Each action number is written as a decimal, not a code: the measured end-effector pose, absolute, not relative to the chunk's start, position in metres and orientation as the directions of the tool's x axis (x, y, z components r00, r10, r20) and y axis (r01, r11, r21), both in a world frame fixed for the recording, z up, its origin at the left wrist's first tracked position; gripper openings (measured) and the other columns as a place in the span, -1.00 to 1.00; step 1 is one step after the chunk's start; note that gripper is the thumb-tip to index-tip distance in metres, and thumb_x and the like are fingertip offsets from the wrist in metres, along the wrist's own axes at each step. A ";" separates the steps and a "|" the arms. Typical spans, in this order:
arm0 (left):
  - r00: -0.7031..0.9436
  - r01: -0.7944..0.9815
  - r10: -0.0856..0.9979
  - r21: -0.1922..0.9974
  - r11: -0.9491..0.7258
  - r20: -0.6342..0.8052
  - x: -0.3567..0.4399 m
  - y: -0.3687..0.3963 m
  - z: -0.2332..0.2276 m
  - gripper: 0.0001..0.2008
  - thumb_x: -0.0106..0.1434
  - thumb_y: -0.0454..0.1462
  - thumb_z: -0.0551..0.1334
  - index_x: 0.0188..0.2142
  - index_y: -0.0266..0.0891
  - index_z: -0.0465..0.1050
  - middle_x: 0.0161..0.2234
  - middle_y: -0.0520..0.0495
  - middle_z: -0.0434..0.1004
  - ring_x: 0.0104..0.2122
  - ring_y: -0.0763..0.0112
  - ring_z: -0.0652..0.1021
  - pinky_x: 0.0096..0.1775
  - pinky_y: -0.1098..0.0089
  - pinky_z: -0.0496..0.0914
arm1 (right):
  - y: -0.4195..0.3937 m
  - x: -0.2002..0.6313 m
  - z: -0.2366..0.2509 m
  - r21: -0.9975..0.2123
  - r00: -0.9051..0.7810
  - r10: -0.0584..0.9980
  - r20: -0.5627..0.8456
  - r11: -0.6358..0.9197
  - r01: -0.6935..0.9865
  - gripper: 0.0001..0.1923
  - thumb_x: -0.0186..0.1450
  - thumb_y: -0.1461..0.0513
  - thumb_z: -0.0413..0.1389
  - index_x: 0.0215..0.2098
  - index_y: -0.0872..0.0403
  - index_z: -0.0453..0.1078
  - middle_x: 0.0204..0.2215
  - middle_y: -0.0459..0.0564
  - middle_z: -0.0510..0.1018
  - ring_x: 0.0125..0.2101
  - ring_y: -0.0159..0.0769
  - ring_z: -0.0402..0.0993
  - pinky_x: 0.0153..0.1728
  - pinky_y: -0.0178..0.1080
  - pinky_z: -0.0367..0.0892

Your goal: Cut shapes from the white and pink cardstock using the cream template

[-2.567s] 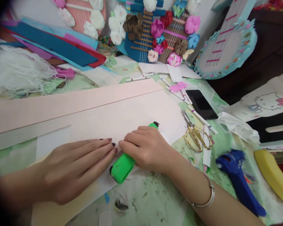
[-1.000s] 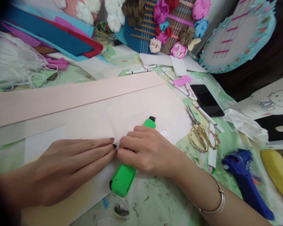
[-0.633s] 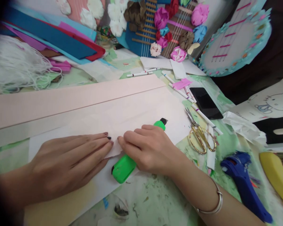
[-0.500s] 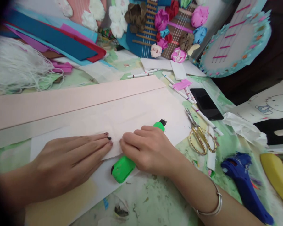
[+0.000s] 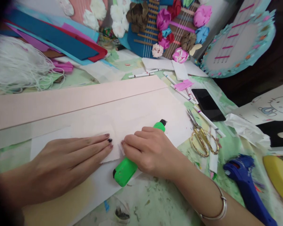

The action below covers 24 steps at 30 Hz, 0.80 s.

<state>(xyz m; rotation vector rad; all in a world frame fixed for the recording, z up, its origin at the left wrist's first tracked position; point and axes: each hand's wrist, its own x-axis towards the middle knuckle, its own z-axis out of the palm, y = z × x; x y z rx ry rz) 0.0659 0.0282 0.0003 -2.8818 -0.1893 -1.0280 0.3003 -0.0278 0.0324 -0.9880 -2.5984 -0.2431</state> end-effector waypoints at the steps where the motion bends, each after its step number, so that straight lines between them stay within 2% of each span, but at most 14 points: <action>1: 0.764 0.145 0.089 -0.036 -0.989 0.639 0.066 0.028 0.001 -0.71 0.38 -0.44 -0.01 -0.15 -0.42 0.49 -0.26 -0.21 0.62 -0.11 0.14 0.60 -0.13 0.20 0.56 | -0.028 0.300 0.033 0.035 -0.695 0.612 0.378 0.741 0.671 -0.77 0.42 0.34 -0.04 -0.30 0.17 0.44 -0.45 0.01 0.58 -0.52 -0.36 0.34 -0.49 -0.23 0.17; 5: 0.747 0.170 0.084 -0.068 -0.983 0.660 0.066 0.029 0.005 -0.79 0.34 -0.45 0.09 -0.15 -0.46 0.50 -0.23 -0.24 0.63 -0.14 0.10 0.62 -0.15 0.17 0.58 | -0.030 0.302 0.033 0.033 -0.658 0.645 0.390 0.704 0.710 -0.80 0.38 0.31 0.01 -0.16 0.22 0.46 -0.33 0.04 0.63 -0.52 -0.35 0.40 -0.52 -0.22 0.18; 8: 0.758 0.195 0.085 -0.101 -0.975 0.646 0.068 0.031 0.010 -0.83 0.26 -0.45 0.20 -0.17 -0.49 0.52 -0.22 -0.27 0.64 -0.18 0.09 0.64 -0.16 0.15 0.60 | -0.032 0.305 0.031 0.018 -0.618 0.692 0.373 0.661 0.750 -0.68 0.31 0.28 0.04 -0.02 0.23 0.44 -0.14 0.09 0.64 -0.43 -0.32 0.51 -0.52 -0.21 0.22; 12: 0.785 0.198 0.109 -0.079 -0.977 0.609 0.068 0.035 0.012 -0.79 0.25 -0.42 0.20 -0.16 -0.51 0.55 -0.19 -0.31 0.64 -0.17 0.05 0.65 -0.20 0.11 0.62 | -0.032 0.308 0.030 -0.063 -0.597 0.755 0.271 0.633 0.772 -0.51 0.21 0.20 0.06 0.08 0.21 0.42 0.10 0.08 0.51 -0.21 -0.23 0.60 -0.44 -0.18 0.32; 15: 0.811 0.179 0.114 -0.057 -0.982 0.574 0.065 0.038 0.010 -0.73 0.26 -0.44 0.13 -0.14 -0.53 0.55 -0.14 -0.33 0.62 -0.13 -0.02 0.63 -0.21 0.06 0.62 | -0.032 0.308 0.031 -0.109 -0.581 0.783 0.221 0.612 0.784 -0.48 0.17 0.20 0.06 0.09 0.17 0.43 0.10 0.01 0.51 -0.18 -0.24 0.61 -0.41 -0.17 0.35; 24: 0.872 0.096 0.040 -0.091 -0.991 0.488 0.058 0.046 0.015 -0.69 0.28 -0.49 0.05 -0.11 -0.57 0.54 -0.08 -0.33 0.59 -0.08 0.00 0.61 -0.18 0.11 0.61 | -0.031 0.309 0.033 -0.170 -0.567 0.807 0.164 0.589 0.790 -0.46 0.16 0.22 0.05 0.11 0.16 0.42 0.12 -0.04 0.47 -0.19 -0.24 0.63 -0.37 -0.14 0.40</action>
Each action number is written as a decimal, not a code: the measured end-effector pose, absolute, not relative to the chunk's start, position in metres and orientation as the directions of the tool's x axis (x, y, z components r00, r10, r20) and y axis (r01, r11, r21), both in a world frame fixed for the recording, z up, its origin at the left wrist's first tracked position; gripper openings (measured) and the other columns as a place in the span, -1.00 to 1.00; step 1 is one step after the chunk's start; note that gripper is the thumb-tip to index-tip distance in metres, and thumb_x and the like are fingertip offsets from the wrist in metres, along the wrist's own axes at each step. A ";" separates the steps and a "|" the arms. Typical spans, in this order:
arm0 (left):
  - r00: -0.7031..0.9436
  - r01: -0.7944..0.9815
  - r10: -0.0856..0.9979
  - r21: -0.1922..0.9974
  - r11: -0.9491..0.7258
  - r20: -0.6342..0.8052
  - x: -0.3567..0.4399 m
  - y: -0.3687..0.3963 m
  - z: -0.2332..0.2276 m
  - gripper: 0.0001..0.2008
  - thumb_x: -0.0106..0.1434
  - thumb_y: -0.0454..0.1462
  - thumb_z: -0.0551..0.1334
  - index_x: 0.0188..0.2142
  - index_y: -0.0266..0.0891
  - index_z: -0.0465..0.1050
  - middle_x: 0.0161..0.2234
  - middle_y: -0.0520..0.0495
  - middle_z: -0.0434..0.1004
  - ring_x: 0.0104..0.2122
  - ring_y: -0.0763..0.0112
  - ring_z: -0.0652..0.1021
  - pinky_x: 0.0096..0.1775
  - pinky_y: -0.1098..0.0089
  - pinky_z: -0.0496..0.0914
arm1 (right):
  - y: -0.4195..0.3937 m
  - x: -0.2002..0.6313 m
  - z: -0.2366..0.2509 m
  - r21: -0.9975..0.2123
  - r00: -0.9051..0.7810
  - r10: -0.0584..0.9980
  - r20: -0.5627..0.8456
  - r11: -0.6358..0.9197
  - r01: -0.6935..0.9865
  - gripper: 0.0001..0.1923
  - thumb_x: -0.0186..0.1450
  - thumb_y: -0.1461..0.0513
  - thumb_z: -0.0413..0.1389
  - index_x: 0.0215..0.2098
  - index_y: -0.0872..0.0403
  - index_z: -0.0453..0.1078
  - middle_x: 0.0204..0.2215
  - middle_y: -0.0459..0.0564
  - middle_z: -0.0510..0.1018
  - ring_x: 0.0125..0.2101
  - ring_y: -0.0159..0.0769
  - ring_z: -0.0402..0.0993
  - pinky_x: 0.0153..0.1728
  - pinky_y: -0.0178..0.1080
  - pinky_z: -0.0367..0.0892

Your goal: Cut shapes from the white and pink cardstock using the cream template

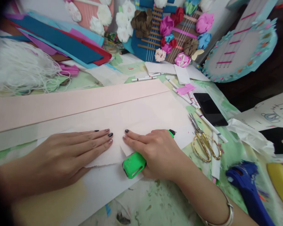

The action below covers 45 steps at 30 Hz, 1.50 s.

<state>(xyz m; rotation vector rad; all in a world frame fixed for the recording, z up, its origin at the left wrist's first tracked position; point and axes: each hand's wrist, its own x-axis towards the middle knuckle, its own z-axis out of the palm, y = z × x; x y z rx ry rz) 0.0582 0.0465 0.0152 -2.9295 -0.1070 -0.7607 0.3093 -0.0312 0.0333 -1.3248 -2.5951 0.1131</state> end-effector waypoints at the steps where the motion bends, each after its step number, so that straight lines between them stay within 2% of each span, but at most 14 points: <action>1: 0.875 0.098 0.038 -0.099 -0.990 0.483 0.058 0.047 0.015 -0.69 0.29 -0.48 0.05 -0.10 -0.56 0.53 -0.07 -0.33 0.58 -0.07 0.00 0.60 -0.17 0.11 0.60 | -0.031 0.309 0.033 -0.174 -0.566 0.807 0.166 0.589 0.789 -0.45 0.16 0.22 0.06 0.11 0.16 0.42 0.12 -0.04 0.47 -0.19 -0.23 0.63 -0.37 -0.14 0.41; 7: 0.899 0.091 0.026 -0.127 -0.988 0.437 0.056 0.049 0.016 -0.67 0.31 -0.46 0.04 -0.07 -0.51 0.53 -0.02 -0.28 0.56 -0.05 0.06 0.59 -0.11 0.17 0.58 | -0.031 0.310 0.034 -0.204 -0.562 0.814 0.145 0.580 0.788 -0.45 0.15 0.21 0.08 0.12 0.13 0.41 0.12 -0.05 0.47 -0.17 -0.23 0.63 -0.35 -0.14 0.42; 14: 0.913 0.087 0.055 -0.062 -0.994 0.404 0.056 0.049 0.020 -0.61 0.36 -0.25 0.06 -0.06 -0.55 0.53 -0.01 -0.31 0.54 -0.05 0.00 0.59 -0.15 0.09 0.59 | -0.030 0.311 0.035 -0.234 -0.566 0.813 0.138 0.582 0.779 -0.44 0.13 0.21 0.10 0.12 0.13 0.41 0.12 -0.03 0.47 -0.14 -0.21 0.62 -0.35 -0.17 0.43; 24: 0.910 0.066 0.049 -0.027 -0.997 0.411 0.054 0.052 0.020 -0.59 0.32 -0.22 0.08 -0.05 -0.53 0.52 0.00 -0.30 0.52 -0.02 0.01 0.57 -0.12 0.07 0.58 | -0.027 0.314 0.038 -0.259 -0.565 0.819 0.097 0.569 0.781 -0.45 0.13 0.24 0.07 0.11 0.07 0.43 0.12 -0.05 0.47 -0.12 -0.20 0.61 -0.34 -0.19 0.42; 30: 0.911 0.059 0.063 0.022 -0.998 0.406 0.051 0.051 0.021 -0.50 0.31 -0.11 0.13 0.00 -0.55 0.47 0.02 -0.35 0.51 0.01 -0.03 0.55 -0.03 0.04 0.51 | -0.028 0.313 0.040 -0.254 -0.577 0.813 0.080 0.576 0.777 -0.44 0.16 0.24 0.08 0.14 0.07 0.39 0.14 -0.05 0.45 -0.07 -0.20 0.58 -0.33 -0.20 0.42; 34: 0.911 0.020 0.033 0.037 -0.999 0.411 0.046 0.055 0.021 -0.31 0.33 0.10 0.10 0.07 -0.56 0.37 0.05 -0.43 0.48 0.08 -0.04 0.50 0.14 -0.01 0.34 | -0.030 0.317 0.043 -0.274 -0.557 0.802 0.215 0.597 0.754 -0.49 0.21 0.24 0.07 0.14 0.11 0.38 0.13 0.02 0.47 -0.08 -0.23 0.59 -0.35 -0.23 0.41; 37: 0.913 0.020 0.039 0.050 -0.999 0.406 0.045 0.058 0.021 -0.25 0.35 0.14 0.04 0.10 -0.59 0.31 0.07 -0.47 0.45 0.12 -0.04 0.46 0.19 0.01 0.26 | -0.031 0.318 0.044 -0.272 -0.485 0.818 0.310 0.565 0.779 -0.54 0.27 0.25 0.05 0.14 0.14 0.39 0.14 0.08 0.46 -0.11 -0.25 0.60 -0.34 -0.24 0.41; 39: 0.921 0.032 0.056 0.068 -0.997 0.386 0.045 0.058 0.021 -0.26 0.36 0.14 0.02 0.10 -0.58 0.32 0.08 -0.48 0.44 0.13 -0.06 0.44 0.18 0.02 0.27 | -0.030 0.316 0.043 -0.255 -0.481 0.837 0.260 0.540 0.802 -0.50 0.26 0.24 0.08 0.17 0.12 0.36 0.17 0.07 0.41 -0.11 -0.22 0.60 -0.31 -0.22 0.42; 42: 0.944 0.040 0.068 0.093 -0.995 0.324 0.045 0.059 0.019 -0.26 0.34 0.13 0.06 0.15 -0.54 0.29 0.14 -0.46 0.38 0.17 -0.05 0.40 0.18 0.05 0.28 | -0.026 0.312 0.042 -0.216 -0.519 0.848 0.106 0.530 0.820 -0.40 0.21 0.23 0.10 0.23 0.06 0.30 0.23 0.00 0.34 -0.07 -0.16 0.58 -0.28 -0.18 0.43; 45: 0.959 0.033 0.061 0.103 -0.994 0.276 0.044 0.061 0.018 -0.26 0.33 0.10 0.11 0.21 -0.53 0.22 0.20 -0.43 0.30 0.23 -0.02 0.32 0.23 0.08 0.23 | -0.022 0.311 0.041 -0.200 -0.529 0.848 0.027 0.523 0.829 -0.39 0.19 0.23 0.10 0.22 0.03 0.30 0.22 -0.03 0.35 -0.03 -0.16 0.55 -0.25 -0.19 0.42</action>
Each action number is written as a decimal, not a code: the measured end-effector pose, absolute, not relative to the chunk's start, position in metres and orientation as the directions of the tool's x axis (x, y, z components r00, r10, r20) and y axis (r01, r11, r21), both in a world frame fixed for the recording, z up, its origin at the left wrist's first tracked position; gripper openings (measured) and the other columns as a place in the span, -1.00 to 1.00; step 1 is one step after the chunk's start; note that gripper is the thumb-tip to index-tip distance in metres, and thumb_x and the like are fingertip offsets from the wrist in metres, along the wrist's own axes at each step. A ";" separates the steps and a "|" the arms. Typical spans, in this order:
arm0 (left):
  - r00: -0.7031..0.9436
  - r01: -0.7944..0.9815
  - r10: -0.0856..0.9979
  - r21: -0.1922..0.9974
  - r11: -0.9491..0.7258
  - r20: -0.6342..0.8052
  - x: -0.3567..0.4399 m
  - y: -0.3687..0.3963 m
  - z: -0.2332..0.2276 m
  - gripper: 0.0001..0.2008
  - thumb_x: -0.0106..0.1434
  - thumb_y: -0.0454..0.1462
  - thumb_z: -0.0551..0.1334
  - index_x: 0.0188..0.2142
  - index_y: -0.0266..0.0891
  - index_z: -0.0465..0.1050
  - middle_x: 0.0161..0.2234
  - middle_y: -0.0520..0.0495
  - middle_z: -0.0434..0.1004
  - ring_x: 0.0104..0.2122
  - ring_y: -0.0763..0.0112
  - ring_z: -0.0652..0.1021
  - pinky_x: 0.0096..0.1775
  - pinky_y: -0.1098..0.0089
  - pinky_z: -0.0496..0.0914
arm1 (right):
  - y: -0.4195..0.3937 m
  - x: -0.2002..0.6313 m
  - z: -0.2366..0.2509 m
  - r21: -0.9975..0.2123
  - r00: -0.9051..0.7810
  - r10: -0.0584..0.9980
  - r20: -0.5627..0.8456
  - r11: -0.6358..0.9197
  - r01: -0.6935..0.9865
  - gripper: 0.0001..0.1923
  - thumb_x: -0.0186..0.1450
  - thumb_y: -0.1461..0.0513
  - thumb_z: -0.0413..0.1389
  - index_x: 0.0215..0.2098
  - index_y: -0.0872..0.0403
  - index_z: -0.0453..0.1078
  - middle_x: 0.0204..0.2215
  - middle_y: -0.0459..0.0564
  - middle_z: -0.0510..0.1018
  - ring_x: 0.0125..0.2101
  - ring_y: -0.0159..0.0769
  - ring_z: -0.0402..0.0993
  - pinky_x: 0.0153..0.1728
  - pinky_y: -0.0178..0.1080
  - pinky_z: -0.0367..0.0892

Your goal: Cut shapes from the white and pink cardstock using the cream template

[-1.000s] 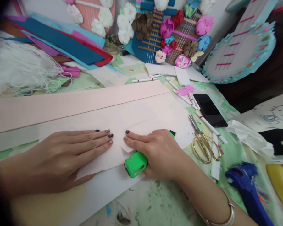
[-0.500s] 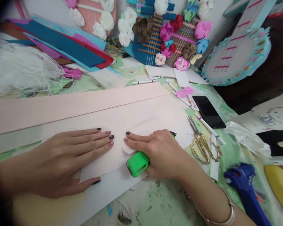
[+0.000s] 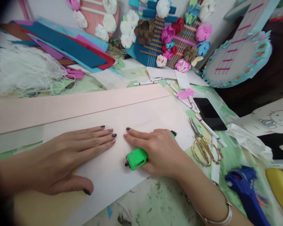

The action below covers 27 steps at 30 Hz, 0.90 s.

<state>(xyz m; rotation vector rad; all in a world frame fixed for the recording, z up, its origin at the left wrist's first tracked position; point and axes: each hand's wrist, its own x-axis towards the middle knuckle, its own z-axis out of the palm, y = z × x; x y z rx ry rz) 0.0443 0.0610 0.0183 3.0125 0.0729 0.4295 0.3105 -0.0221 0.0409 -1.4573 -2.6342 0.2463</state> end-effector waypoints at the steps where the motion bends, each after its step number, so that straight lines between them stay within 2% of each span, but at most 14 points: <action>1: 0.961 0.029 0.057 0.108 -0.994 0.271 0.044 0.062 0.018 -0.27 0.33 0.09 0.12 0.21 -0.53 0.22 0.21 -0.43 0.29 0.24 -0.01 0.31 0.24 0.08 0.21 | -0.021 0.311 0.041 -0.202 -0.527 0.850 0.019 0.519 0.830 -0.39 0.18 0.23 0.10 0.22 0.02 0.31 0.22 -0.03 0.35 -0.03 -0.17 0.55 -0.24 -0.19 0.42; 8: 0.958 0.025 0.078 0.190 -0.981 0.277 0.041 0.067 0.019 -0.31 0.32 0.04 0.18 0.22 -0.45 0.25 0.19 -0.39 0.33 0.23 0.02 0.33 0.25 0.10 0.21 | -0.019 0.315 0.042 -0.240 -0.516 0.857 0.010 0.503 0.830 -0.39 0.15 0.24 0.12 0.20 -0.04 0.35 0.19 -0.10 0.38 -0.09 -0.17 0.59 -0.23 -0.20 0.41; 12: 0.961 0.013 0.066 0.194 -0.981 0.270 0.041 0.070 0.018 -0.33 0.32 0.01 0.19 0.24 -0.42 0.24 0.20 -0.36 0.31 0.24 0.06 0.31 0.25 0.12 0.20 | -0.017 0.315 0.042 -0.258 -0.512 0.858 0.029 0.501 0.826 -0.42 0.15 0.24 0.11 0.16 -0.03 0.39 0.16 -0.10 0.42 -0.13 -0.20 0.61 -0.24 -0.21 0.40; 15: 0.960 0.016 0.064 0.176 -0.984 0.273 0.042 0.070 0.018 -0.34 0.34 0.05 0.13 0.19 -0.48 0.28 0.17 -0.40 0.35 0.21 0.01 0.35 0.22 0.08 0.24 | -0.017 0.315 0.042 -0.252 -0.513 0.858 0.032 0.504 0.826 -0.43 0.15 0.25 0.11 0.15 -0.04 0.40 0.15 -0.09 0.44 -0.16 -0.21 0.62 -0.27 -0.22 0.39; 22: 0.953 0.013 0.061 0.161 -0.987 0.298 0.042 0.067 0.017 -0.28 0.34 0.10 0.08 0.20 -0.50 0.24 0.17 -0.45 0.34 0.21 -0.04 0.34 0.23 0.02 0.19 | -0.021 0.311 0.041 -0.242 -0.525 0.849 0.055 0.522 0.818 -0.41 0.15 0.24 0.09 0.18 0.01 0.36 0.18 -0.03 0.40 -0.09 -0.16 0.58 -0.26 -0.21 0.40; 24: 0.945 0.014 0.063 0.156 -0.988 0.319 0.041 0.067 0.015 -0.28 0.34 0.09 0.09 0.22 -0.50 0.20 0.18 -0.45 0.33 0.23 -0.03 0.32 0.26 0.02 0.15 | -0.022 0.308 0.041 -0.215 -0.510 0.855 0.093 0.518 0.828 -0.41 0.18 0.22 0.08 0.20 0.02 0.35 0.20 -0.01 0.38 -0.14 -0.18 0.60 -0.30 -0.22 0.39; 27: 0.932 0.039 0.088 0.143 -0.989 0.352 0.041 0.066 0.012 -0.27 0.34 0.08 0.10 0.25 -0.49 0.16 0.20 -0.45 0.30 0.25 -0.02 0.28 0.28 0.03 0.10 | -0.020 0.303 0.041 -0.112 -0.484 0.869 0.106 0.494 0.862 -0.38 0.20 0.18 0.10 0.24 0.04 0.29 0.23 0.03 0.33 -0.27 -0.20 0.61 -0.36 -0.21 0.38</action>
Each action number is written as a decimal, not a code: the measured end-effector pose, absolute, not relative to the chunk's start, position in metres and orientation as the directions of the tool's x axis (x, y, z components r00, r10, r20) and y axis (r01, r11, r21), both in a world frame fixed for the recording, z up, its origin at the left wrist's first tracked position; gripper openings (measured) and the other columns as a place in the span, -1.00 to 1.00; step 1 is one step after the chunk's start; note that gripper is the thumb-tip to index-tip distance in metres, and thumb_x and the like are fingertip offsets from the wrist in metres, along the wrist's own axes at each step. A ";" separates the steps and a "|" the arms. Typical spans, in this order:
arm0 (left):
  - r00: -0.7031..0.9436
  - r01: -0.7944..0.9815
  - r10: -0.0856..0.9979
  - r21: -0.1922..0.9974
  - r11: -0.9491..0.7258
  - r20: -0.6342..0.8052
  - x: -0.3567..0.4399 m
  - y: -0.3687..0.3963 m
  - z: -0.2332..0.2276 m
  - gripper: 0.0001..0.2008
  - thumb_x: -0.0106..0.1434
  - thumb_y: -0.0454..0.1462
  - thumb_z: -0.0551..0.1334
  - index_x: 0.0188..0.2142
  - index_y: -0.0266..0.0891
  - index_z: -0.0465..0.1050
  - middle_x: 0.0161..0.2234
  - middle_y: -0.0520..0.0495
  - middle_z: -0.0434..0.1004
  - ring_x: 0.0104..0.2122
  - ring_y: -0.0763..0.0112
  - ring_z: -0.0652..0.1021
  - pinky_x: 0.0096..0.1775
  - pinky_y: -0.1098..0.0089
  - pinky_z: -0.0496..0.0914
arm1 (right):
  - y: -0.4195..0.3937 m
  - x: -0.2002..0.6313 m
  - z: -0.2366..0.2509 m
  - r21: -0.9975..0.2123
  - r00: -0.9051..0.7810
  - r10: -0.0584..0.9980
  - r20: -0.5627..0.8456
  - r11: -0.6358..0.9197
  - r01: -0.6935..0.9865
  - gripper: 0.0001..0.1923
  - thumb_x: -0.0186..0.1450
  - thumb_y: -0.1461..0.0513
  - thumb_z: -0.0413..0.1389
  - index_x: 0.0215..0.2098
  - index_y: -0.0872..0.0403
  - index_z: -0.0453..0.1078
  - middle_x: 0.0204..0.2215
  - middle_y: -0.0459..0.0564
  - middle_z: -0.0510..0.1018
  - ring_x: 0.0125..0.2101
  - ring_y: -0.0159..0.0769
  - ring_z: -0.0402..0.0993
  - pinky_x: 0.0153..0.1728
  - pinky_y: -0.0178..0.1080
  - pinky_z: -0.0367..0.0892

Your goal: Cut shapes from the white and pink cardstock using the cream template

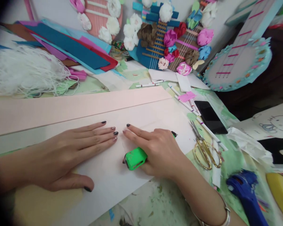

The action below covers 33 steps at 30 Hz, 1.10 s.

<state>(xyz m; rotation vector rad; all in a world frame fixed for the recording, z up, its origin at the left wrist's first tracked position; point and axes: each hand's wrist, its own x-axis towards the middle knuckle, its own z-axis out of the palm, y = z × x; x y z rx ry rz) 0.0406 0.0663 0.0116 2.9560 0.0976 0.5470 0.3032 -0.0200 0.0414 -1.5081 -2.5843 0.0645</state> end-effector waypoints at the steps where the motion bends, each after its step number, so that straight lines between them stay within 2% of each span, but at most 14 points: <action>1: 0.928 0.046 0.096 0.144 -0.988 0.360 0.041 0.066 0.011 -0.27 0.34 0.08 0.10 0.25 -0.49 0.15 0.21 -0.45 0.30 0.25 -0.02 0.29 0.28 0.04 0.10 | -0.019 0.302 0.041 -0.083 -0.479 0.873 0.088 0.486 0.870 -0.36 0.20 0.17 0.10 0.26 0.03 0.27 0.24 0.04 0.31 -0.30 -0.21 0.61 -0.36 -0.21 0.38; 7: 0.941 0.052 0.102 0.161 -0.986 0.323 0.042 0.067 0.014 -0.30 0.32 0.04 0.15 0.20 -0.53 0.24 0.16 -0.48 0.35 0.20 -0.06 0.36 0.22 0.03 0.21 | -0.014 0.301 0.045 -0.065 -0.477 0.877 -0.052 0.474 0.878 -0.31 0.18 0.20 0.08 0.30 -0.09 0.21 0.29 -0.09 0.22 -0.23 -0.16 0.61 -0.34 -0.19 0.39; 12: 0.952 0.055 0.114 0.206 -0.977 0.285 0.042 0.070 0.018 -0.34 0.33 0.01 0.16 0.19 -0.51 0.27 0.17 -0.46 0.35 0.20 -0.02 0.36 0.23 0.04 0.20 | -0.013 0.302 0.049 -0.063 -0.455 0.888 -0.074 0.451 0.890 -0.35 0.22 0.17 0.06 0.29 -0.16 0.22 0.28 -0.15 0.24 -0.23 -0.14 0.62 -0.36 -0.17 0.38; 17: 0.955 0.024 0.104 0.274 -0.962 0.279 0.040 0.075 0.018 -0.36 0.31 -0.04 0.20 0.25 -0.40 0.22 0.17 -0.40 0.36 0.22 0.05 0.34 0.25 0.05 0.17 | -0.012 0.302 0.048 -0.083 -0.458 0.887 -0.063 0.452 0.888 -0.35 0.20 0.18 0.08 0.28 -0.15 0.24 0.27 -0.12 0.26 -0.23 -0.15 0.62 -0.33 -0.18 0.39; 23: 0.954 0.020 0.086 0.224 -0.974 0.288 0.040 0.074 0.016 -0.30 0.31 0.02 0.17 0.24 -0.48 0.21 0.18 -0.45 0.33 0.21 -0.03 0.35 0.23 -0.02 0.19 | -0.014 0.298 0.051 -0.087 -0.447 0.891 -0.075 0.441 0.893 -0.31 0.16 0.19 0.08 0.28 -0.08 0.24 0.27 -0.06 0.25 -0.21 -0.11 0.62 -0.33 -0.17 0.40; 26: 0.944 0.025 0.082 0.177 -0.984 0.320 0.038 0.073 0.014 -0.33 0.34 0.02 0.14 0.22 -0.49 0.22 0.17 -0.45 0.34 0.22 -0.02 0.34 0.25 -0.01 0.16 | -0.015 0.301 0.050 -0.131 -0.451 0.890 -0.071 0.440 0.888 -0.34 0.16 0.19 0.09 0.26 -0.12 0.27 0.27 -0.10 0.26 -0.18 -0.12 0.61 -0.25 -0.16 0.42; 29: 0.928 0.047 0.099 0.149 -0.988 0.359 0.036 0.073 0.009 -0.34 0.36 0.03 0.09 0.22 -0.48 0.22 0.20 -0.44 0.31 0.24 0.02 0.31 0.26 0.02 0.15 | -0.014 0.302 0.048 -0.159 -0.434 0.901 -0.015 0.426 0.891 -0.38 0.22 0.15 0.09 0.26 -0.06 0.27 0.27 -0.05 0.28 -0.14 -0.12 0.60 -0.18 -0.15 0.43; 33: 0.930 0.062 0.113 0.153 -0.986 0.350 0.037 0.072 0.007 -0.34 0.36 0.04 0.07 0.20 -0.49 0.25 0.20 -0.43 0.31 0.23 0.01 0.33 0.25 0.02 0.18 | -0.011 0.295 0.046 -0.108 -0.412 0.911 0.011 0.411 0.905 -0.35 0.26 0.12 0.06 0.32 -0.01 0.18 0.29 0.01 0.22 -0.14 -0.08 0.60 -0.22 -0.10 0.44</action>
